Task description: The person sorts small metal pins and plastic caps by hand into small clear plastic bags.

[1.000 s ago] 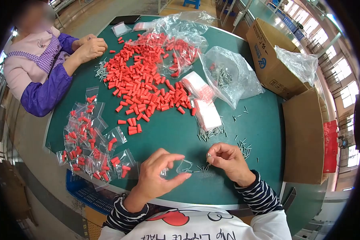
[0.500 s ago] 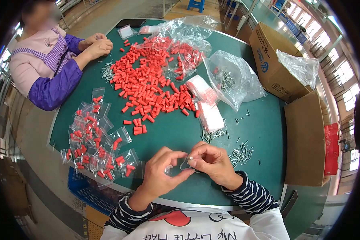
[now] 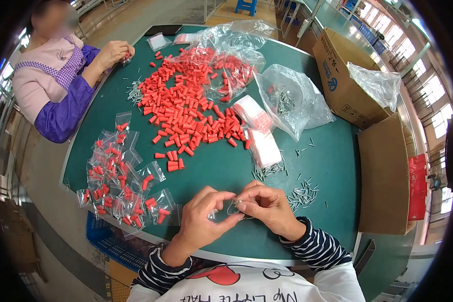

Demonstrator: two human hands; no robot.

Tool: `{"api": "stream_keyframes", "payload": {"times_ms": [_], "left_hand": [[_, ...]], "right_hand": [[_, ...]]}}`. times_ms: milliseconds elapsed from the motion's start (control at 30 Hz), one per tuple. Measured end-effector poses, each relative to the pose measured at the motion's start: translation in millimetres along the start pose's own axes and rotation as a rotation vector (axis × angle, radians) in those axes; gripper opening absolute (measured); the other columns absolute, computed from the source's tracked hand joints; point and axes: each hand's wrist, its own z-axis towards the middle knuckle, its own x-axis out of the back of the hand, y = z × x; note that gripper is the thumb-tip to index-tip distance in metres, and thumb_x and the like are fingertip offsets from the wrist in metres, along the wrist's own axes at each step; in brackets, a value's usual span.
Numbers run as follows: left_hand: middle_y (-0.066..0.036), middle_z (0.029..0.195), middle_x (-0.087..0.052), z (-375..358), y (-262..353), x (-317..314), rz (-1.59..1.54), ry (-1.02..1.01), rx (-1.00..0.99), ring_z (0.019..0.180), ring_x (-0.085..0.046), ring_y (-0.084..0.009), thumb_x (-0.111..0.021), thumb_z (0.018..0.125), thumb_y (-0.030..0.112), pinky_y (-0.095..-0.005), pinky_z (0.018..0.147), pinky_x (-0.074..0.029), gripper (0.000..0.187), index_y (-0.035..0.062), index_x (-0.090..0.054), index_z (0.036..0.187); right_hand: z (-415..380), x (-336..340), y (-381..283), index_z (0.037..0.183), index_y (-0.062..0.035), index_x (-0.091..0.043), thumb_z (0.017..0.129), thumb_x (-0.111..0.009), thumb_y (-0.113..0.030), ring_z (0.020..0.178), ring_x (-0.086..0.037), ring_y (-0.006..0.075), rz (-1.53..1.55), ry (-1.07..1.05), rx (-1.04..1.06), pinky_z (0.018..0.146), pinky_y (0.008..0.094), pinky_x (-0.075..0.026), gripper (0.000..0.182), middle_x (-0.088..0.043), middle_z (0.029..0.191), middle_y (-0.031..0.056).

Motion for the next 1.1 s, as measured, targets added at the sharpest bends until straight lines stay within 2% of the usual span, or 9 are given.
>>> {"api": "stream_keyframes", "payload": {"times_ms": [167,267,367,467,567,767,867,967,1100], "left_hand": [[-0.003,0.078,-0.053,0.8,-0.2,3.1,-0.005,0.003,0.009,0.067,-0.051,-0.0122,-0.088,0.062,0.008,-0.0261,0.058,-0.043,0.044,0.0059,-0.068,0.101],[-0.003,0.079,-0.052,1.2,0.9,10.4,-0.015,0.027,0.045,0.068,-0.050,-0.0116,-0.088,0.062,0.008,-0.0246,0.058,-0.042,0.044,0.0050,-0.068,0.102],[-0.003,0.080,-0.050,1.0,0.3,19.7,0.007,0.053,0.035,0.068,-0.049,-0.0117,-0.087,0.062,0.006,-0.0230,0.058,-0.040,0.045,0.0043,-0.067,0.102],[-0.003,0.080,-0.051,0.9,-1.1,26.9,0.050,0.064,-0.008,0.069,-0.049,-0.0121,-0.088,0.061,0.006,-0.0238,0.058,-0.041,0.047,0.0048,-0.067,0.103],[-0.003,0.079,-0.052,-1.4,-0.5,30.5,0.079,0.030,-0.010,0.068,-0.050,-0.0127,-0.088,0.060,0.007,-0.0250,0.058,-0.042,0.049,0.0053,-0.067,0.104],[-0.004,0.079,-0.054,-2.6,-6.0,36.9,0.091,-0.009,-0.065,0.066,-0.052,-0.0137,-0.089,0.060,0.009,-0.0262,0.057,-0.043,0.050,0.0056,-0.067,0.105],[-0.004,0.080,-0.054,-5.0,-10.1,41.2,0.097,-0.001,-0.024,0.066,-0.052,-0.0135,-0.090,0.059,0.009,-0.0261,0.057,-0.043,0.051,0.0057,-0.067,0.105],[-0.004,0.080,-0.055,-5.3,-15.2,42.6,0.108,0.015,-0.024,0.066,-0.053,-0.0131,-0.090,0.059,0.009,-0.0258,0.057,-0.043,0.052,0.0058,-0.068,0.106],[-0.004,0.080,-0.055,-4.7,-17.1,39.5,0.099,0.007,-0.013,0.066,-0.053,-0.0132,-0.090,0.059,0.010,-0.0258,0.057,-0.043,0.052,0.0057,-0.067,0.106]], "right_hand": [[-2.0,2.1,-12.8,0.104,-0.0025,-0.071,0.090,-0.068,-0.001,0.071,-0.048,0.0031,-0.199,0.034,0.143,0.062,0.0191,-0.040,0.014,-0.058,0.094,0.0015],[-0.5,12.2,-18.5,0.103,-0.0026,-0.070,0.087,-0.069,-0.001,0.070,-0.054,0.0070,-0.424,0.088,0.210,0.059,0.0215,-0.043,0.016,-0.059,0.094,0.0042],[0.9,14.6,-22.6,0.099,-0.0032,-0.069,0.084,-0.070,-0.001,0.071,-0.061,0.0184,-0.789,0.033,0.243,0.060,0.0294,-0.049,0.016,-0.061,0.094,0.0094],[4.9,13.4,-16.2,0.097,-0.0025,-0.067,0.081,-0.070,-0.005,0.078,-0.064,0.0302,-1.102,0.085,0.315,0.065,0.0383,-0.052,0.017,-0.061,0.095,0.0136],[10.7,10.3,-14.7,0.098,-0.0007,-0.065,0.082,-0.068,-0.007,0.083,-0.063,0.0330,-1.257,0.105,0.292,0.069,0.0410,-0.053,0.017,-0.060,0.094,0.0142],[12.2,11.0,-14.9,0.102,0.0011,-0.064,0.080,-0.064,-0.002,0.089,-0.062,0.0319,-1.353,-0.050,0.203,0.075,0.0404,-0.052,0.022,-0.059,0.095,0.0135],[13.9,17.5,-23.9,0.104,0.0008,-0.064,0.077,-0.063,-0.001,0.090,-0.061,0.0315,-1.275,-0.149,0.254,0.077,0.0400,-0.052,0.027,-0.059,0.094,0.0132],[13.6,21.6,-27.5,0.099,0.0000,-0.063,0.077,-0.061,-0.004,0.087,-0.061,0.0301,-1.432,-0.207,0.328,0.076,0.0388,-0.052,0.022,-0.058,0.091,0.0126],[14.9,21.7,-27.6,0.091,-0.0013,-0.060,0.079,-0.059,-0.007,0.084,-0.061,0.0275,-1.603,-0.289,0.310,0.075,0.0370,-0.051,0.013,-0.058,0.089,0.0114]]}}
